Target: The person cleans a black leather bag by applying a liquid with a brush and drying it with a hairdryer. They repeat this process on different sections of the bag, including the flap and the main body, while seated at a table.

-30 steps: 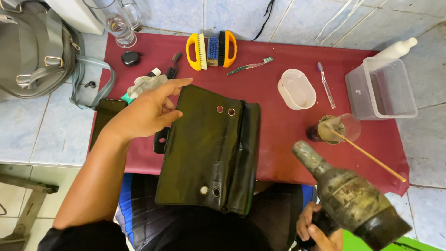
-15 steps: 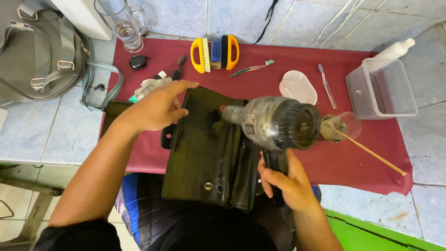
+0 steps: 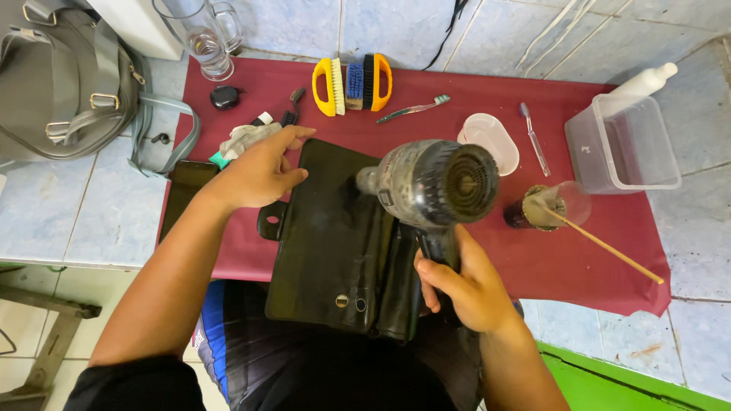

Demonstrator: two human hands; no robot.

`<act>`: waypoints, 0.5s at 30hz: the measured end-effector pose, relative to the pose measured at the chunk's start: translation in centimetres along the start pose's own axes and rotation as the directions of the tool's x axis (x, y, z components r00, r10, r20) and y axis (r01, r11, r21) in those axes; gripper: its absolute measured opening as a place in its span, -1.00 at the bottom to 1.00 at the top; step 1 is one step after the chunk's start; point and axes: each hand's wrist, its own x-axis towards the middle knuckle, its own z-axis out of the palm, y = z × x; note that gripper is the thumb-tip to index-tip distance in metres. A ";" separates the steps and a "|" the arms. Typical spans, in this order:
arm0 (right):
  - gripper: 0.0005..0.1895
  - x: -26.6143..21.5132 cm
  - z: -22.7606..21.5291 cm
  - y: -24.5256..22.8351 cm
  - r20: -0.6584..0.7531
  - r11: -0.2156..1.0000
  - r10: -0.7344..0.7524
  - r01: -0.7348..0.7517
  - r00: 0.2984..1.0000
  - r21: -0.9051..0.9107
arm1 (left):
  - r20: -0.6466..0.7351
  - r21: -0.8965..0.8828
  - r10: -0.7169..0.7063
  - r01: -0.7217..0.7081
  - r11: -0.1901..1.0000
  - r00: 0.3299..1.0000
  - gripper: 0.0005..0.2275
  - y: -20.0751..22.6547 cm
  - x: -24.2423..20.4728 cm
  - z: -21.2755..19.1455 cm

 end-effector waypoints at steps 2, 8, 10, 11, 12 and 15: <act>-0.80 0.1 -0.2 0.6 -0.019 0.999 0.004 -0.005 1.000 -0.036 | -0.021 -0.002 0.012 -0.012 1.000 1.000 -0.45 0.9 -0.6 -0.1; -0.81 1.8 0.4 -0.8 0.019 0.997 0.018 -0.017 1.000 -0.079 | -0.087 0.007 0.001 0.000 1.000 0.996 -0.46 -2.5 1.0 0.9; -0.80 1.8 0.8 -1.0 0.000 0.991 0.015 -0.015 1.000 -0.134 | -0.100 0.024 -0.017 0.020 1.000 0.995 -0.46 -2.6 1.0 1.1; -0.78 2.0 1.0 -1.2 -0.015 0.982 0.008 -0.010 1.000 -0.188 | -0.118 0.042 -0.035 0.040 0.998 0.992 -0.47 -2.6 1.1 1.1; -0.78 2.1 0.9 -1.5 -0.014 0.982 0.004 -0.007 1.000 -0.191 | -0.121 0.043 -0.031 0.036 0.998 0.992 -0.47 -1.7 0.6 1.0; -0.80 2.0 1.0 -1.6 0.038 0.994 0.057 -0.054 0.998 -0.091 | -0.153 -0.045 -0.042 0.035 0.998 0.987 -0.52 -1.4 0.3 1.2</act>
